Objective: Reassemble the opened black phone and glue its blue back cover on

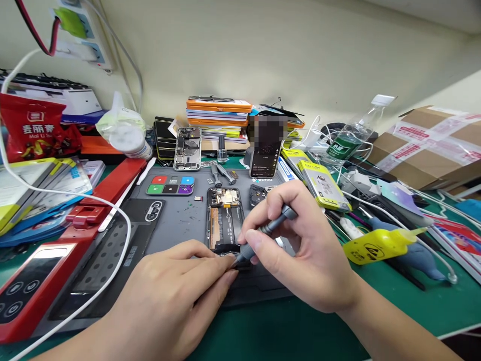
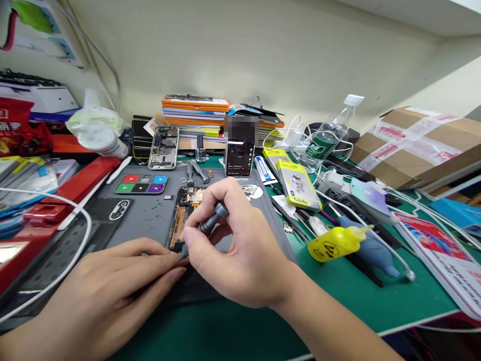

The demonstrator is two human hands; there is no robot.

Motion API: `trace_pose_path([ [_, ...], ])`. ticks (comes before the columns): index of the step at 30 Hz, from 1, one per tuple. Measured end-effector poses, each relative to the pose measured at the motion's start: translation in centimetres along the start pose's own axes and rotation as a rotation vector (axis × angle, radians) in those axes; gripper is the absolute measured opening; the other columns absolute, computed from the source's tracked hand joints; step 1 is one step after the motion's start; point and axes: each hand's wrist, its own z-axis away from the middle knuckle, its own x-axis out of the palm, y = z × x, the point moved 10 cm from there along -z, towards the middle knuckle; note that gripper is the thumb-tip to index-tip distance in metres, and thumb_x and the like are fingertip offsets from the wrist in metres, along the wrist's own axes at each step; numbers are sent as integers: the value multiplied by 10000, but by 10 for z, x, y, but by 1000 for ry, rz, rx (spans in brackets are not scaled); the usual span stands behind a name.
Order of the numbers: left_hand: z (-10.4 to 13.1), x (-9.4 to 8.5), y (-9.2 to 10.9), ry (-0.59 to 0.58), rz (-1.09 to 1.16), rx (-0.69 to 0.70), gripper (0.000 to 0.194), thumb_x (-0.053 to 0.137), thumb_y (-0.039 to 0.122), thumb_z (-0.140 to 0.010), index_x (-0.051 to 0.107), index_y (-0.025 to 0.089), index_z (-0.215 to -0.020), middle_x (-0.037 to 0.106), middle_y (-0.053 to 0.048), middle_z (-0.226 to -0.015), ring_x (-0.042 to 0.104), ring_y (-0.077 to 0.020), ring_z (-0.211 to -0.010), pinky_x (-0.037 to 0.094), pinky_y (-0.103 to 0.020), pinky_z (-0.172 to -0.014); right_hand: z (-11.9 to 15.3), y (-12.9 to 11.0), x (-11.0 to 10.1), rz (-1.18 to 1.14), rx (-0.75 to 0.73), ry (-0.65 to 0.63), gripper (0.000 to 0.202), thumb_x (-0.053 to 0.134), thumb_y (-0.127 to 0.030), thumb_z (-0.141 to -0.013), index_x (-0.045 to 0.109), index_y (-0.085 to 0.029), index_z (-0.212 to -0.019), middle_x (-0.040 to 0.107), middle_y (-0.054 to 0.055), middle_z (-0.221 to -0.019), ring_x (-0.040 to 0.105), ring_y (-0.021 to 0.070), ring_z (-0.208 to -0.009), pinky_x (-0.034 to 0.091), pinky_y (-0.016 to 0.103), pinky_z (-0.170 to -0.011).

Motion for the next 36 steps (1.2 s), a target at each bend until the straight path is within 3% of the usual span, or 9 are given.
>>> trace_pose_path([
  [6, -1, 2, 2, -50, -4, 15, 237, 622, 266, -1005, 698, 205, -1221, 802, 15, -1021, 706, -171, -871, 596, -272, -753, -4, -1, -17, 17, -5, 36, 235, 646, -180, -945, 437, -286, -935, 719, 3, -864, 666, 166, -681, 572, 307, -577],
  [11, -3, 16, 19, -142, -169, 205, 281, 523, 156, -1004, 717, 134, -1206, 784, -66, -1078, 671, -226, -824, 616, -365, -745, -4, -12, -37, 222, -62, 108, 281, 645, -127, -913, 421, -296, -910, 673, -6, -805, 661, 181, -660, 525, 304, -521],
  [16, 5, 28, 26, -201, -358, 318, 435, 453, 26, -904, 700, 48, -1261, 776, -129, -1089, 665, -257, -834, 610, -393, -755, 0, -16, -22, 453, -160, -22, 248, 621, -147, -924, 418, -287, -949, 624, 0, -847, 655, 170, -664, 524, 310, -535],
  [21, 10, 31, 29, -205, -437, 362, 535, 422, -54, -806, 686, 16, -1265, 761, -141, -1062, 644, -277, -849, 589, -425, -792, 1, -14, -6, 543, -216, -130, 245, 616, -110, -878, 437, -264, -943, 612, -3, -839, 634, 151, -654, 508, 282, -525],
  [29, 6, 23, 25, -152, -388, 300, 485, 418, -44, -871, 716, 71, -1235, 759, -87, -1050, 611, -245, -874, 556, -386, -835, 1, -14, 2, 569, -272, -181, 278, 612, -53, -818, 450, -241, -944, 606, -38, -835, 596, 105, -636, 486, 233, -549],
  [36, 3, 23, 24, -166, -353, 262, 445, 372, 16, -982, 726, 92, -1241, 760, -66, -1017, 617, -222, -837, 551, -372, -811, 4, -15, 8, 661, -237, -280, 226, 590, -76, -859, 501, -233, -995, 650, -21, -884, 636, 125, -696, 469, 251, -610],
])
